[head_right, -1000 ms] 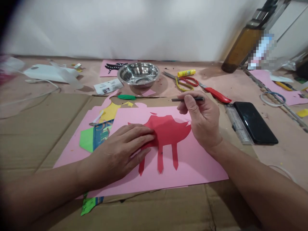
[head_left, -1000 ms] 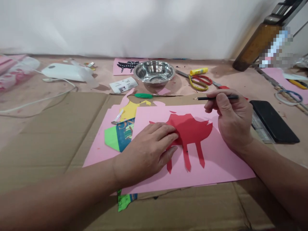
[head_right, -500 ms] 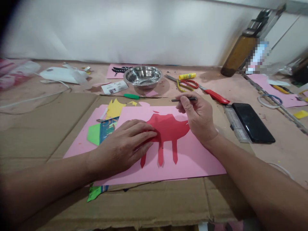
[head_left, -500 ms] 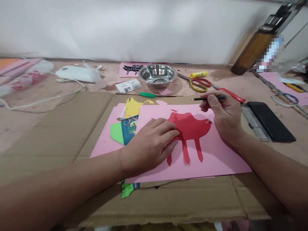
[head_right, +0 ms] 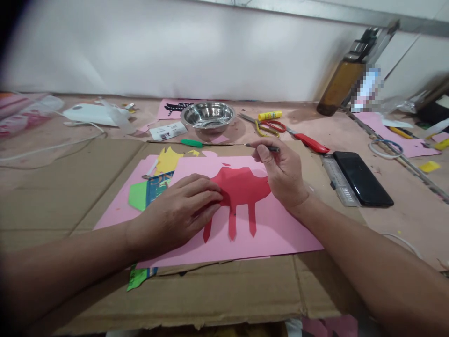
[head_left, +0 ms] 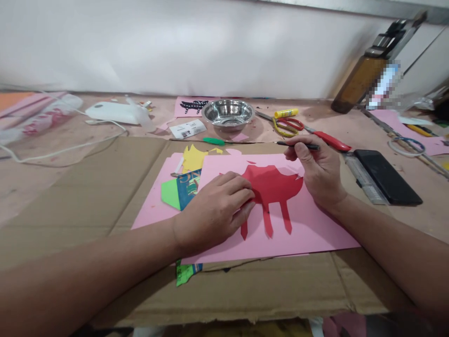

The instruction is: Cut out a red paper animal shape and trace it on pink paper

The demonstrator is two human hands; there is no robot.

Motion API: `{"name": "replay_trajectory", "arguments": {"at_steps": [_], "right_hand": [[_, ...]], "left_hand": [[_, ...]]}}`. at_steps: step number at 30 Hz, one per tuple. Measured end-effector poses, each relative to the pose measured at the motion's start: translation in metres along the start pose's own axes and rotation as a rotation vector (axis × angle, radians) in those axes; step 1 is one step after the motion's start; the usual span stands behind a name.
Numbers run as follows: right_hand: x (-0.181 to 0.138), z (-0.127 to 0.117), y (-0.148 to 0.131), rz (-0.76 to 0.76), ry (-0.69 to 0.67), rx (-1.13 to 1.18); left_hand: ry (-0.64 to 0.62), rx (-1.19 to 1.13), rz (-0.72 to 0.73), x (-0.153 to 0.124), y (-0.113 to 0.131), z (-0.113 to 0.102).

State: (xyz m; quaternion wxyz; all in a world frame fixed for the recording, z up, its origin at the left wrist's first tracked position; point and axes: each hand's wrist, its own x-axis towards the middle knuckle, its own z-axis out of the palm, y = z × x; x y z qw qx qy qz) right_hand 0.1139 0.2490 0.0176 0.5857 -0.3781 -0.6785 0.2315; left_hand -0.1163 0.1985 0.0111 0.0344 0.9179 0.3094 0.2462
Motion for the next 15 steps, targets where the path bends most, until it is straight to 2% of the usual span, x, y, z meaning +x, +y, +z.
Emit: {"name": "replay_trajectory", "arguments": {"at_steps": [15], "right_hand": [[-0.0041,0.0016,0.0036,0.04,-0.066,-0.078]], "left_hand": [[-0.002,-0.016,-0.036,-0.0002,0.0014,-0.0036]]}}
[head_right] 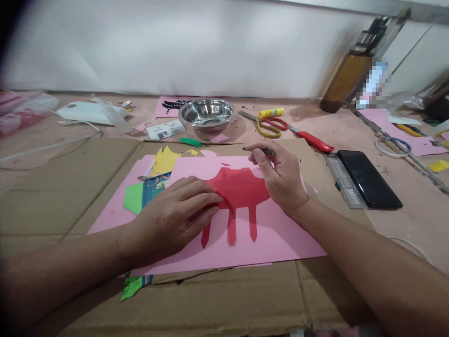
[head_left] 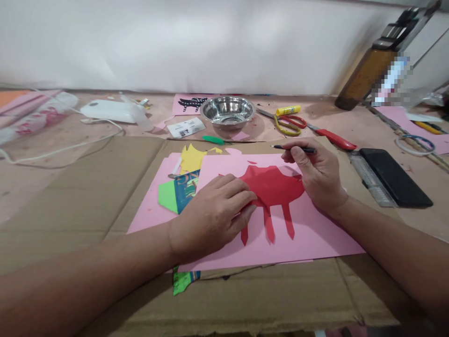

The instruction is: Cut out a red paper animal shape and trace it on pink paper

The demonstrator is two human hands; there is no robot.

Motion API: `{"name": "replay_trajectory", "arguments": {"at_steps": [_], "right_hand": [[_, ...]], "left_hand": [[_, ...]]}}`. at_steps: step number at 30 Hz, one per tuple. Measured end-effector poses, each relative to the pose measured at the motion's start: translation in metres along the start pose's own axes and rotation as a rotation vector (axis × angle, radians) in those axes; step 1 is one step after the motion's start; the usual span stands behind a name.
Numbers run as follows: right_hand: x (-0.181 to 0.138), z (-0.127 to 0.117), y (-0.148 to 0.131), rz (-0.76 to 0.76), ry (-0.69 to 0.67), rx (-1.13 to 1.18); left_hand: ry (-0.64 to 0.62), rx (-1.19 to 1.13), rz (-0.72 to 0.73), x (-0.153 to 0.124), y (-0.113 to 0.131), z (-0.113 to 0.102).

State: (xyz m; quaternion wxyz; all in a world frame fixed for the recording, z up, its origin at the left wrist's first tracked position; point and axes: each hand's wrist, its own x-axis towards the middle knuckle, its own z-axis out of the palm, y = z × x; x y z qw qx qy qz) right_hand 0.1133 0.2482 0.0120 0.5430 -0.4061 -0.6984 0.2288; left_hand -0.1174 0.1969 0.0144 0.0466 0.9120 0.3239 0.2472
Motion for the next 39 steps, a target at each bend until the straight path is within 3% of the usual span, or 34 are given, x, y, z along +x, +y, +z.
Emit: {"name": "replay_trajectory", "arguments": {"at_steps": [13,25,39], "right_hand": [[0.003,0.002,0.005,0.009,-0.001,0.059],[0.008,0.0,0.013,-0.012,0.007,0.15],[0.018,-0.014,0.01,0.004,0.13,0.17]], "left_hand": [[-0.007,-0.013,-0.029,0.001,-0.004,0.003],[-0.235,-0.016,-0.153,0.035,-0.006,-0.005],[-0.14,0.148,-0.041,0.03,0.01,0.018]]}}
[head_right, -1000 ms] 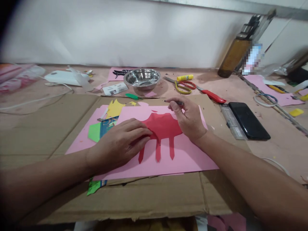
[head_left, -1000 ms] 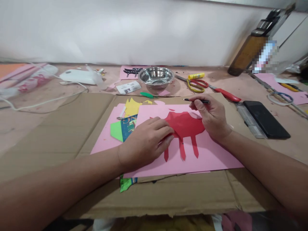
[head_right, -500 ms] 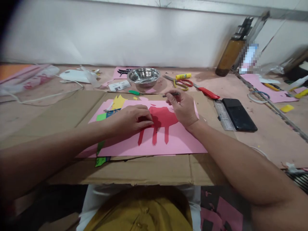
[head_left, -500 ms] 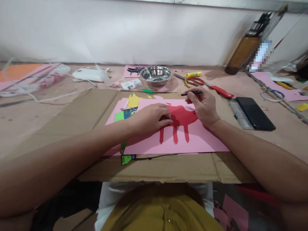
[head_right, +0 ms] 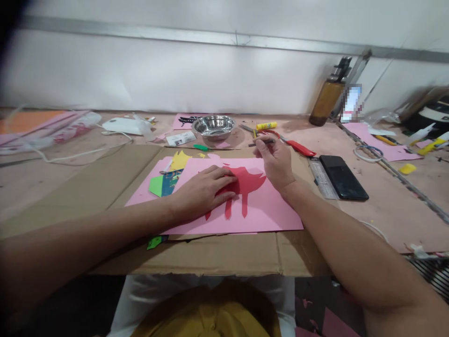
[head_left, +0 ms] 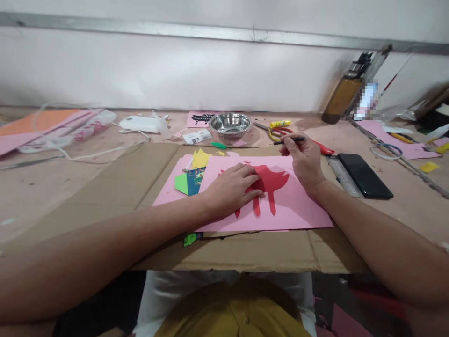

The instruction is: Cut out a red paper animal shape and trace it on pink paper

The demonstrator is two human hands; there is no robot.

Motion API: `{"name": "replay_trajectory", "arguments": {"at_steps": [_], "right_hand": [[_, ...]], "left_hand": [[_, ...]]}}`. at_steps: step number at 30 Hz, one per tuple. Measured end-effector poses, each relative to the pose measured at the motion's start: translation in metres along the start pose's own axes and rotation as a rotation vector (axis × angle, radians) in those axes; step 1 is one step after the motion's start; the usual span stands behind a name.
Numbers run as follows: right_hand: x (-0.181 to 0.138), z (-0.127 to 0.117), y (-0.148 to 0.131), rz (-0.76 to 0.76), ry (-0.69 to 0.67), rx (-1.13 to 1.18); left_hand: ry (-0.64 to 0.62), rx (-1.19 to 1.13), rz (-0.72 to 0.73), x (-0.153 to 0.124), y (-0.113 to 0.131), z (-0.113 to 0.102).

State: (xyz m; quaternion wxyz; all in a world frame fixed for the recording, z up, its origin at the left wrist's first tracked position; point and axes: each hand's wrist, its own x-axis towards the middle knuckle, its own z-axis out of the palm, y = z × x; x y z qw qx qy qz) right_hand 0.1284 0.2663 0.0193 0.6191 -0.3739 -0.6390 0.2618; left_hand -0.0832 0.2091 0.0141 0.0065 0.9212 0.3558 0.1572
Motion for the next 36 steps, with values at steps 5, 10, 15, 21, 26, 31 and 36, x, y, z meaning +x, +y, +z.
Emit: {"name": "replay_trajectory", "arguments": {"at_steps": [5,10,15,21,26,31,36], "right_hand": [[-0.004,0.003,-0.005,0.091,-0.075,0.013],[-0.011,0.007,-0.013,0.226,-0.213,-0.043],[-0.014,0.009,-0.015,0.247,-0.297,-0.121],[-0.012,0.013,-0.02,0.226,-0.279,-0.11],[0.0,0.018,-0.029,0.239,-0.281,-0.103],[0.014,0.029,-0.035,0.189,-0.378,-0.182],[0.009,0.036,-0.013,0.221,-0.284,-0.09]], "left_hand": [[-0.017,0.018,-0.022,-0.001,0.007,-0.001],[-0.004,-0.038,-0.032,-0.003,0.009,0.002],[0.058,-0.056,-0.062,-0.007,0.008,0.006],[0.031,0.006,-0.089,-0.009,0.011,0.005],[-0.016,0.03,-0.142,-0.007,0.01,-0.001],[-0.095,0.035,-0.041,0.0,-0.004,-0.004],[-0.016,0.068,-0.048,0.0,-0.011,0.001]]}}
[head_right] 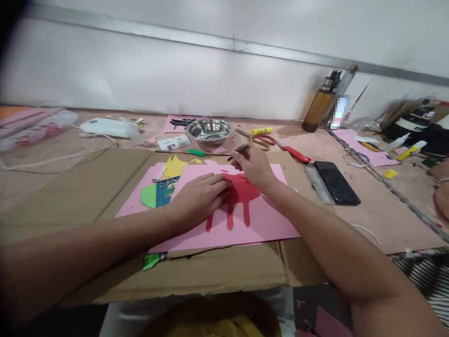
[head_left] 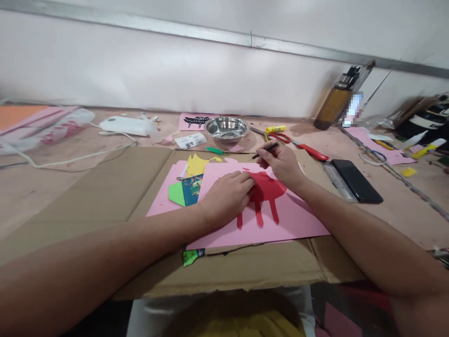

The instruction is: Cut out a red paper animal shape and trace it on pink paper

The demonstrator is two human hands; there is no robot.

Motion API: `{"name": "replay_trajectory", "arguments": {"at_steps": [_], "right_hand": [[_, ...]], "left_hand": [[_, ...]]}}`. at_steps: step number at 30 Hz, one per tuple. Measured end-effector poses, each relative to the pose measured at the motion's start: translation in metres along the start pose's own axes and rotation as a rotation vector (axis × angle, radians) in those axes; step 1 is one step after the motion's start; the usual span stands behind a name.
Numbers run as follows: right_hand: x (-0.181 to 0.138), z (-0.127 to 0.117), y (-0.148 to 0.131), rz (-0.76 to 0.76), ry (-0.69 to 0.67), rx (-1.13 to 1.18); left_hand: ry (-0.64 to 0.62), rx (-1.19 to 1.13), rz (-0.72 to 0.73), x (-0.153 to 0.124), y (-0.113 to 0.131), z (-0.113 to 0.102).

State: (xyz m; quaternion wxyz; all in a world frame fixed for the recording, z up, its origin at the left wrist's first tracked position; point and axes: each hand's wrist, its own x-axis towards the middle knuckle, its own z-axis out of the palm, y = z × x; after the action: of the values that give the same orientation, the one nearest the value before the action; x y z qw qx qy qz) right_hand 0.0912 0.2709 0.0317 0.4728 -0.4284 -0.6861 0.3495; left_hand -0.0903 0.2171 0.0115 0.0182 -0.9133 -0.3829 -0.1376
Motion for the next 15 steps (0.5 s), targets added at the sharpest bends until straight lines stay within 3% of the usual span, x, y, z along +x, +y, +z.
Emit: {"name": "replay_trajectory", "arguments": {"at_steps": [4,9,15], "right_hand": [[-0.006,0.001,0.02,0.095,0.058,-0.033],[-0.009,0.001,0.024,0.017,0.008,-0.171],[-0.01,0.002,0.024,0.001,0.018,-0.167]], "left_hand": [[0.041,0.008,0.05,-0.005,0.002,0.001],[0.069,-0.018,0.042,-0.009,0.002,0.002],[0.06,-0.032,0.039,-0.009,0.001,0.003]]}}
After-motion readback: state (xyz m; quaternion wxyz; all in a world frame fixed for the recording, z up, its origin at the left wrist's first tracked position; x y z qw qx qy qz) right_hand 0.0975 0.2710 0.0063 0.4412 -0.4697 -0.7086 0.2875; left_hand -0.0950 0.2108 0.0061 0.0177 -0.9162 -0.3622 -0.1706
